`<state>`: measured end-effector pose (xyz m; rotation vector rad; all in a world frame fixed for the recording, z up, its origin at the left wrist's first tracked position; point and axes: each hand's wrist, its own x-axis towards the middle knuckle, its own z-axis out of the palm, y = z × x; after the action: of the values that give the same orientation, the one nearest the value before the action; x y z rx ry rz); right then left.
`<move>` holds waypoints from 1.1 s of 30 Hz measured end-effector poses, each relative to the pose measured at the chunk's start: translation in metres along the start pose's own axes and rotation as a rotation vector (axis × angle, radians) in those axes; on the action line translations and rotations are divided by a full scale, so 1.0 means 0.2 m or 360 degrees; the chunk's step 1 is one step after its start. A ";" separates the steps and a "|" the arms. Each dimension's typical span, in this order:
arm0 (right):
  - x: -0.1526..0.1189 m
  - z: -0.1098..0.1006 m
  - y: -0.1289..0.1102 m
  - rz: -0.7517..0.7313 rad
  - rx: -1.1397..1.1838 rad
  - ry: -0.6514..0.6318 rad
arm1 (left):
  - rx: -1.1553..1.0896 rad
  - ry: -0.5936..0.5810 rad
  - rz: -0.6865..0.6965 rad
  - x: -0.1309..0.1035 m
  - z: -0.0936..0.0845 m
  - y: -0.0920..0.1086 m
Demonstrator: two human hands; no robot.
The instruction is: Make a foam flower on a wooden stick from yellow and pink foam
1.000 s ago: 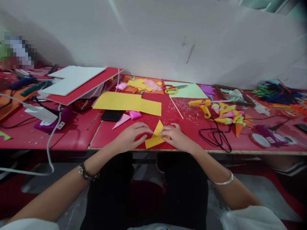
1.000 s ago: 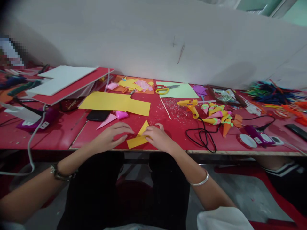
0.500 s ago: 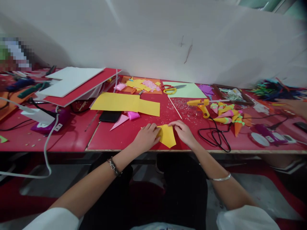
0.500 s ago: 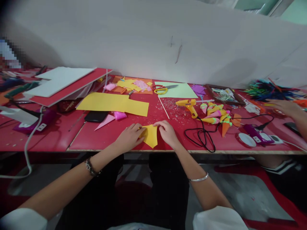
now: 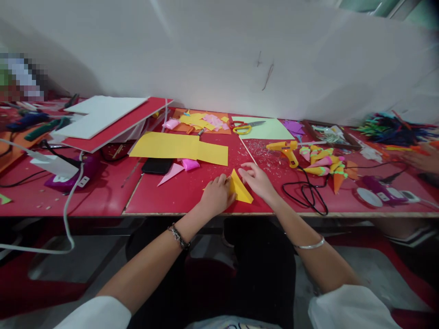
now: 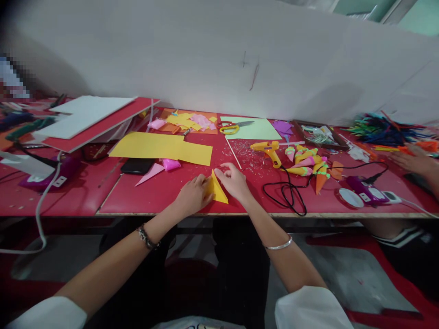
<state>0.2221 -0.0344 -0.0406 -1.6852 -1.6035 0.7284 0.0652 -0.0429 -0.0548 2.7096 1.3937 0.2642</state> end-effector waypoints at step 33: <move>-0.07 0.05 0.11 -0.0203 -0.0555 0.0072 | 0.0244 -0.0150 -0.0119 0.04 -0.04 0.09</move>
<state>0.2263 -0.0464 -0.0639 -1.8023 -1.8673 0.3579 0.0821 -0.0470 -0.0428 2.7402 1.5438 0.0250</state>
